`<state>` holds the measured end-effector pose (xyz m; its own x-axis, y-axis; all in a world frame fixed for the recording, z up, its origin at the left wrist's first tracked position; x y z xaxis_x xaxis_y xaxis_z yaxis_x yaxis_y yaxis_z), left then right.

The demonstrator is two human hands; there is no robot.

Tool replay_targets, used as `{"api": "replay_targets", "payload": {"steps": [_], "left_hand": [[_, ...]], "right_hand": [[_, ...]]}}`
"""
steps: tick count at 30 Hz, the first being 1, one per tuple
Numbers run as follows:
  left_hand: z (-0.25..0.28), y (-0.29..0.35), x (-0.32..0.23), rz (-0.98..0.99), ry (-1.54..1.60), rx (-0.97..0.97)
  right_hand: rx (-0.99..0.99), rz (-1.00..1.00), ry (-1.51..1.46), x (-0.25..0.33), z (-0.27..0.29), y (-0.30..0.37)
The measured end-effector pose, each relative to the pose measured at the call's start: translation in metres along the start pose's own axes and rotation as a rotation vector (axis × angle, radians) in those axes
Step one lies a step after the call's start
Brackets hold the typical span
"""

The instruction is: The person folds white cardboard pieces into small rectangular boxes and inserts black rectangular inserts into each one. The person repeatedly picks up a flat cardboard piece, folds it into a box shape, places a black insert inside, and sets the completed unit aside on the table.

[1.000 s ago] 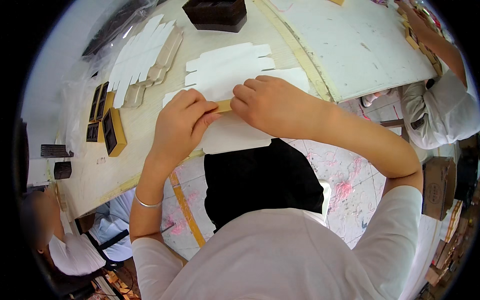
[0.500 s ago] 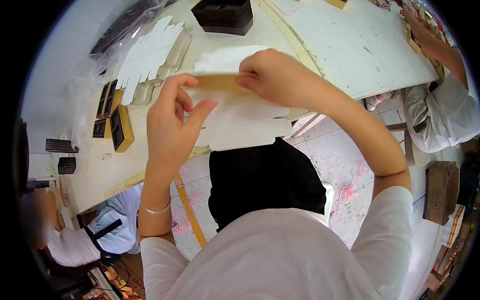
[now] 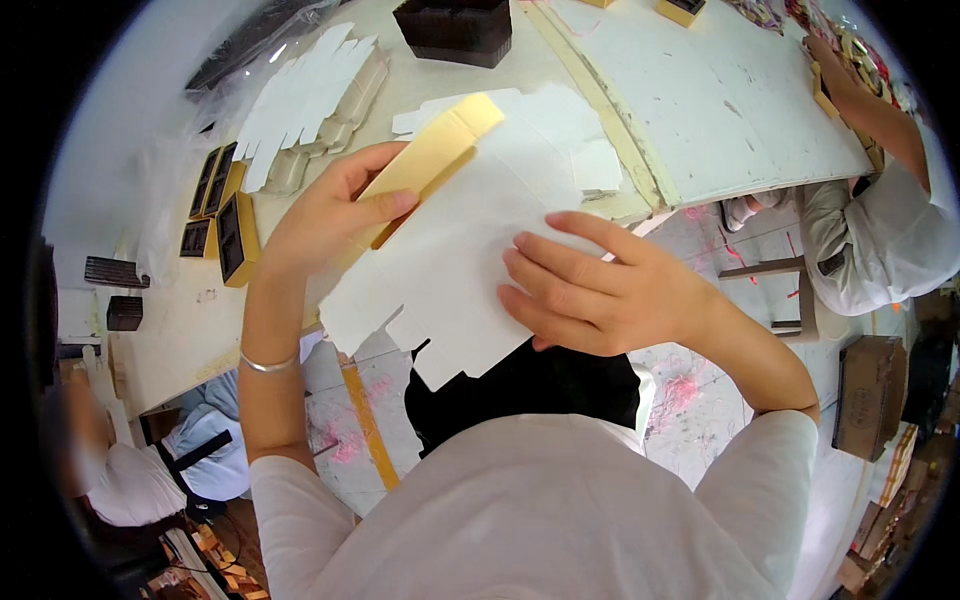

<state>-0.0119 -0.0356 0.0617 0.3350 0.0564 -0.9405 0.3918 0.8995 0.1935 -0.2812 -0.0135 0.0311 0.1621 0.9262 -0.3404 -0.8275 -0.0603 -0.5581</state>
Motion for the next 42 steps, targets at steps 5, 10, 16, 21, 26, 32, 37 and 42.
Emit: {"api": "replay_targets", "payload": {"steps": [5,10,16,21,26,32,37,42], "left_hand": [[-0.013,-0.022,0.023,-0.302,-0.536,-0.042],[-0.023,-0.023,0.027,-0.250,-0.620,-0.109],[-0.019,-0.024,0.026,-0.183,-0.603,-0.089],[-0.018,-0.026,0.027,-0.180,-0.563,-0.085],[-0.013,-0.027,0.028,-0.143,-0.508,-0.039],[-0.003,-0.006,0.022,-0.258,-0.605,-0.067],[0.000,0.026,0.005,-0.281,-0.465,-0.189],[-0.040,0.037,0.018,-0.305,-0.507,-0.359]], "right_hand": [[0.155,-0.435,-0.569,0.000,-0.017,-0.013],[0.096,-0.501,-0.346,-0.007,-0.041,-0.035],[0.087,-0.251,-0.277,0.007,-0.046,-0.030],[0.269,-0.367,-0.483,0.002,-0.042,-0.041],[0.554,-0.524,-0.776,-0.032,-0.050,-0.069],[0.610,-0.517,-0.771,-0.040,-0.055,-0.081],[0.318,-0.223,-0.275,-0.034,-0.022,-0.076],[0.292,-0.322,-0.548,-0.005,-0.029,-0.049]]}}
Point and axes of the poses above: each hand's wrist, its own y-axis away from the middle knuckle, its own z-axis out of the back of the hand, x = y × z, the point moved 1 cm from there along -y, towards the middle knuckle
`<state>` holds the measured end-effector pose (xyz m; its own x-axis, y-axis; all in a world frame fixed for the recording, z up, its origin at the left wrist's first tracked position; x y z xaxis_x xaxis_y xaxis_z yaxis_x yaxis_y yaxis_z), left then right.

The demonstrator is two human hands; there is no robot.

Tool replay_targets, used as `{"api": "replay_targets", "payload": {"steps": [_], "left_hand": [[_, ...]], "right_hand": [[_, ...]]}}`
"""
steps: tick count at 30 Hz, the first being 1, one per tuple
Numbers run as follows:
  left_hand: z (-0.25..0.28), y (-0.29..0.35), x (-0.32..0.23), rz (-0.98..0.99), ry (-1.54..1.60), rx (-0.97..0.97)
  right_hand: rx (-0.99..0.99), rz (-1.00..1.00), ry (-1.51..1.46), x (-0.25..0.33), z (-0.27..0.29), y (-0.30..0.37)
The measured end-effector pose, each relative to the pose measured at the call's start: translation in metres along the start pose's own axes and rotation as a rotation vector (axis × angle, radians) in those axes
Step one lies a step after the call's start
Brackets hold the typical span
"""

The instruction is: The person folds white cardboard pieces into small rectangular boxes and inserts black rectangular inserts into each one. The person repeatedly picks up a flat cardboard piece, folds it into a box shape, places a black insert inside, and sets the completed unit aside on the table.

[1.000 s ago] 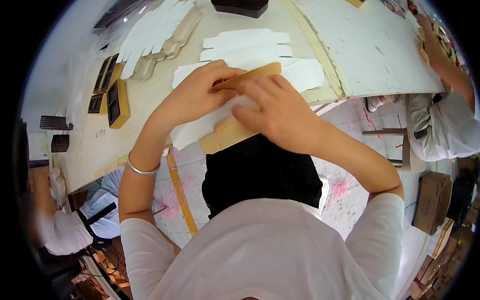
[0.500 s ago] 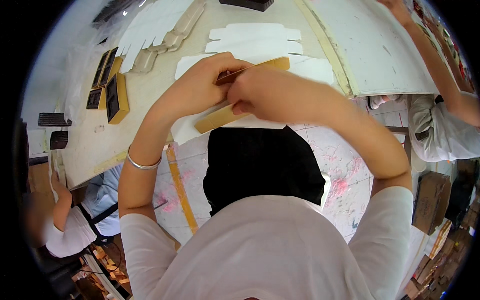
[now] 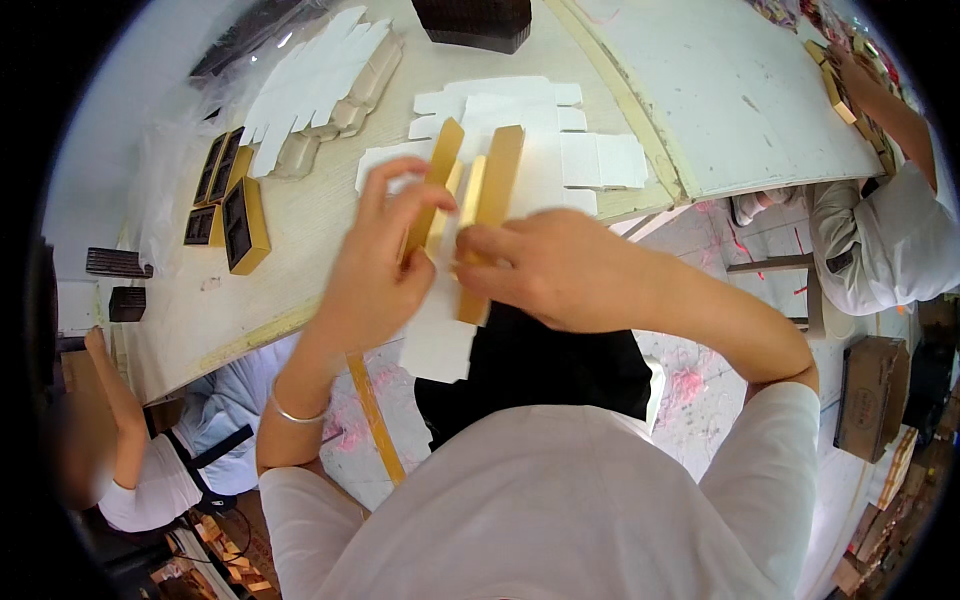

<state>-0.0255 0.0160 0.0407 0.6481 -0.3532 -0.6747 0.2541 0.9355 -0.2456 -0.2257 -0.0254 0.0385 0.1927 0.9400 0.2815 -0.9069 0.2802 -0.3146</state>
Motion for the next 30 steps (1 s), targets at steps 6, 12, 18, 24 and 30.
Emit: {"api": "replay_targets", "payload": {"steps": [6,12,18,24,30], "left_hand": [[-0.002,0.010,-0.011,-0.043,0.113,0.229],[0.000,0.014,0.001,-0.082,0.214,0.342],[-0.022,0.013,0.002,-0.076,0.156,-0.009],[-0.033,0.003,0.004,-0.077,0.108,-0.033],[-0.033,0.005,0.002,-0.080,0.081,-0.056]], "right_hand": [[-0.182,0.018,-0.317,-0.005,-0.020,0.021],[-0.185,-0.148,-0.410,-0.005,-0.017,0.016],[-0.158,-0.187,-0.380,-0.002,-0.007,0.006],[0.101,-0.445,-0.522,-0.015,0.005,-0.008],[-0.113,-0.110,0.003,0.004,0.002,0.028]]}}
Point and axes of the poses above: each hand's wrist, its own y-axis away from the middle knuckle, its own z-axis out of the back of the hand, x = y × z, the point moved 1 cm from there along -y, towards the middle knuckle
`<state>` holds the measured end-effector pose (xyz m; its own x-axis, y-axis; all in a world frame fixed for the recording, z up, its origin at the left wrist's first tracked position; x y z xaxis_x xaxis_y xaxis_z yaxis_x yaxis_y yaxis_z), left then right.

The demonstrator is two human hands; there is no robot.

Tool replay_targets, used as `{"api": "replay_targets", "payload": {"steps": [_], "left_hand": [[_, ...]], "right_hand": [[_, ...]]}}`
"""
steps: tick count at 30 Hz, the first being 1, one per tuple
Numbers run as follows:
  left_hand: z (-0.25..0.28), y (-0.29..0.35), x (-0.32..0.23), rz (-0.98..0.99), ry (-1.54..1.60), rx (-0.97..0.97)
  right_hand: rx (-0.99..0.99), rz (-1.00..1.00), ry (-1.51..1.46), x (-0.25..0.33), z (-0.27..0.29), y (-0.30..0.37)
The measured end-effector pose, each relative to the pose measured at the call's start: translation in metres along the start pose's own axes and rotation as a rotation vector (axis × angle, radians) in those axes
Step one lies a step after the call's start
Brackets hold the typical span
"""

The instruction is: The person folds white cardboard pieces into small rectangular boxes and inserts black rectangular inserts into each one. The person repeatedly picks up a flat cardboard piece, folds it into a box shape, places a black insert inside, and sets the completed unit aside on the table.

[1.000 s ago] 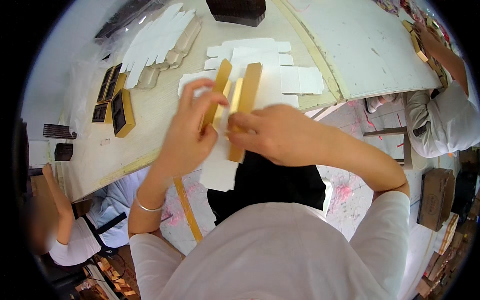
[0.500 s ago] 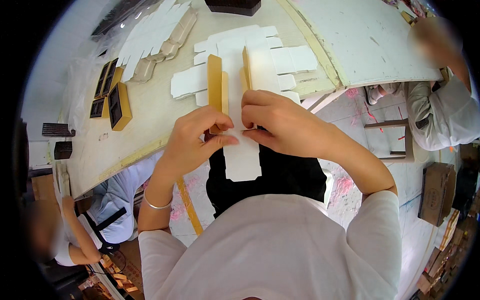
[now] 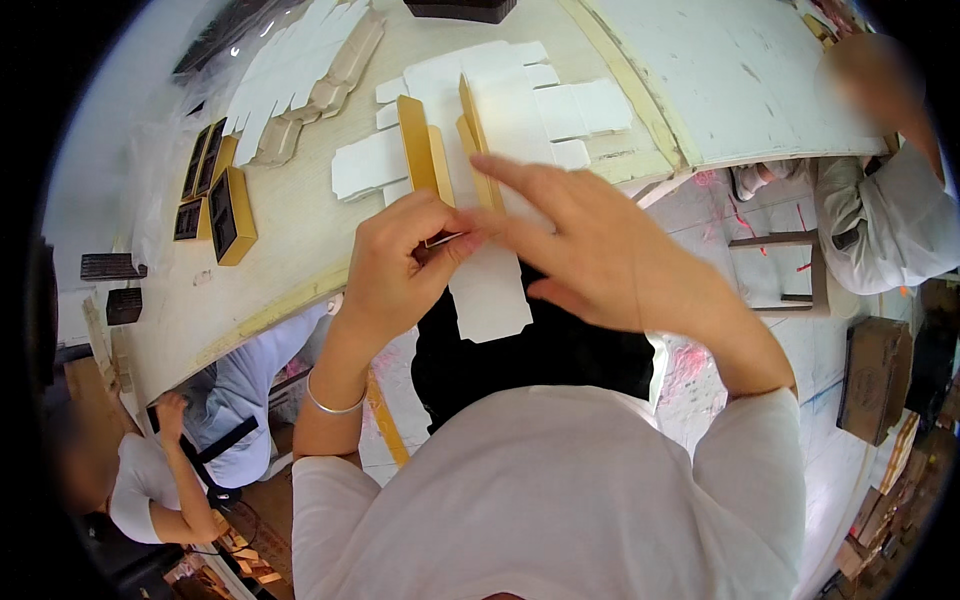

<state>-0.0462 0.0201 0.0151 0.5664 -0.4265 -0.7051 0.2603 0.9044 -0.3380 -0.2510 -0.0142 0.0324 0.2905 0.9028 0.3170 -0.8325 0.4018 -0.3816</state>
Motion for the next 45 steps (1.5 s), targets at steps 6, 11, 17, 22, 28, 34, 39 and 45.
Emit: {"api": "replay_targets", "payload": {"steps": [6,11,17,22,28,34,39,45], "left_hand": [[0.009,-0.008,-0.007,0.085,0.105,0.125],[0.027,-0.009,-0.002,0.320,0.620,0.248],[0.007,-0.002,-0.003,0.237,0.411,0.054],[0.000,-0.005,0.001,0.117,0.273,-0.003],[-0.004,0.004,-0.015,0.058,0.101,-0.060],[-0.008,0.002,-0.020,0.045,-0.086,-0.007],[0.001,0.002,-0.017,0.089,-0.084,0.045],[0.004,0.000,-0.017,0.039,-0.167,0.073]], "right_hand": [[-0.325,0.079,-0.093,-0.006,-0.036,0.004],[-0.388,-0.167,-0.630,-0.013,-0.034,-0.010],[-0.452,-0.267,-0.621,-0.007,-0.040,-0.001],[-0.445,-0.039,0.128,0.002,-0.031,-0.006],[-0.272,0.012,0.176,-0.002,-0.026,-0.011],[0.014,-0.055,-0.004,-0.009,-0.013,-0.022],[0.083,-0.021,-0.157,-0.019,-0.002,-0.020],[0.108,0.038,-0.087,-0.019,-0.008,-0.016]]}}
Point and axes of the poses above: each hand's wrist, its own y-axis away from the middle knuckle, its own z-axis out of the back of the hand, x = y × z, the point moved 1 cm from there along -y, towards the middle knuckle
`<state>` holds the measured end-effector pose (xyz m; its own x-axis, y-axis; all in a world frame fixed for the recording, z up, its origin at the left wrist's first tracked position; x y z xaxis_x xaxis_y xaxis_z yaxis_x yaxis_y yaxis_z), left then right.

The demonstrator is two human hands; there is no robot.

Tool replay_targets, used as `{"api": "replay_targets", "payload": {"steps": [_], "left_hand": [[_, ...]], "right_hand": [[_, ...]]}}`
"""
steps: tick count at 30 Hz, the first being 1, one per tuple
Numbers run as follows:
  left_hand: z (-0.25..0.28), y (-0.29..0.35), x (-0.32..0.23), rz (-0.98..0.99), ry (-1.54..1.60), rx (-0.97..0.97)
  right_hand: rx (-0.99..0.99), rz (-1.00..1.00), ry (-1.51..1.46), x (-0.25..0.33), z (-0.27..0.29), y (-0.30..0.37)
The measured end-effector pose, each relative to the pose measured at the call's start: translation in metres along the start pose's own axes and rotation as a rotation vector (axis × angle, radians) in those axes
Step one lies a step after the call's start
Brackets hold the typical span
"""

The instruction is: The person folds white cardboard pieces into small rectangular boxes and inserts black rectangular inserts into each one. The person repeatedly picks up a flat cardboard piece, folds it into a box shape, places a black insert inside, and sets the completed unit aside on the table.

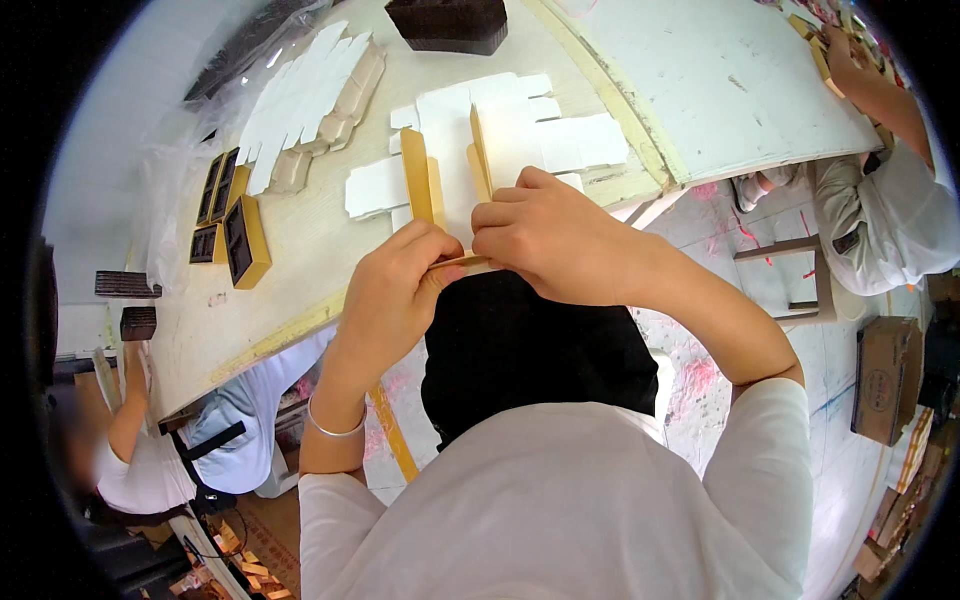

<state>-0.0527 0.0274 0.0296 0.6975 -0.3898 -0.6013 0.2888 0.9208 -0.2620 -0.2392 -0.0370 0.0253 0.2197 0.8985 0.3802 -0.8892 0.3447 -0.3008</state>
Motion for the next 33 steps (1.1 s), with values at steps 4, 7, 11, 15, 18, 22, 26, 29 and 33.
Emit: {"api": "replay_targets", "payload": {"steps": [4,7,11,15,18,22,26,29,33], "left_hand": [[0.029,-0.001,-0.009,-0.144,-0.191,0.081],[0.048,-0.004,-0.004,-0.353,-0.200,0.080],[0.055,-0.018,-0.009,-0.282,-0.465,-0.164],[0.015,-0.007,-0.008,-0.231,-0.391,-0.101],[0.011,-0.002,0.005,-0.215,-0.289,-0.070],[0.022,-0.001,0.015,-0.248,-0.235,-0.041],[0.024,0.000,0.013,-0.181,-0.114,0.013],[0.018,0.005,0.015,-0.073,0.050,0.088],[0.003,0.005,0.018,-0.093,0.013,0.028]], "right_hand": [[-0.207,0.015,0.011,-0.009,0.026,0.006],[-0.304,0.005,0.304,-0.023,0.044,0.011],[-0.316,0.003,0.424,-0.023,0.026,0.011],[-0.300,-0.061,-0.025,0.011,0.007,0.002],[-0.312,-0.051,-0.101,0.010,0.027,0.004],[-0.124,-0.060,0.008,-0.017,0.032,0.012],[0.027,0.042,-0.075,-0.022,0.023,0.006],[0.034,0.080,-0.129,-0.023,0.021,0.003],[0.019,0.065,-0.189,-0.022,0.012,-0.006]]}}
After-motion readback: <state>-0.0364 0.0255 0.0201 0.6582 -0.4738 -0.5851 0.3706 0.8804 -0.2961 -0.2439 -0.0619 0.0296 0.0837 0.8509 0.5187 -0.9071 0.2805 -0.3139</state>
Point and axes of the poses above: each hand's wrist, its own y-axis away from the middle knuckle, its own z-axis out of the back of the hand, x = y × z, the point moved 1 cm from there along -y, towards the middle knuckle
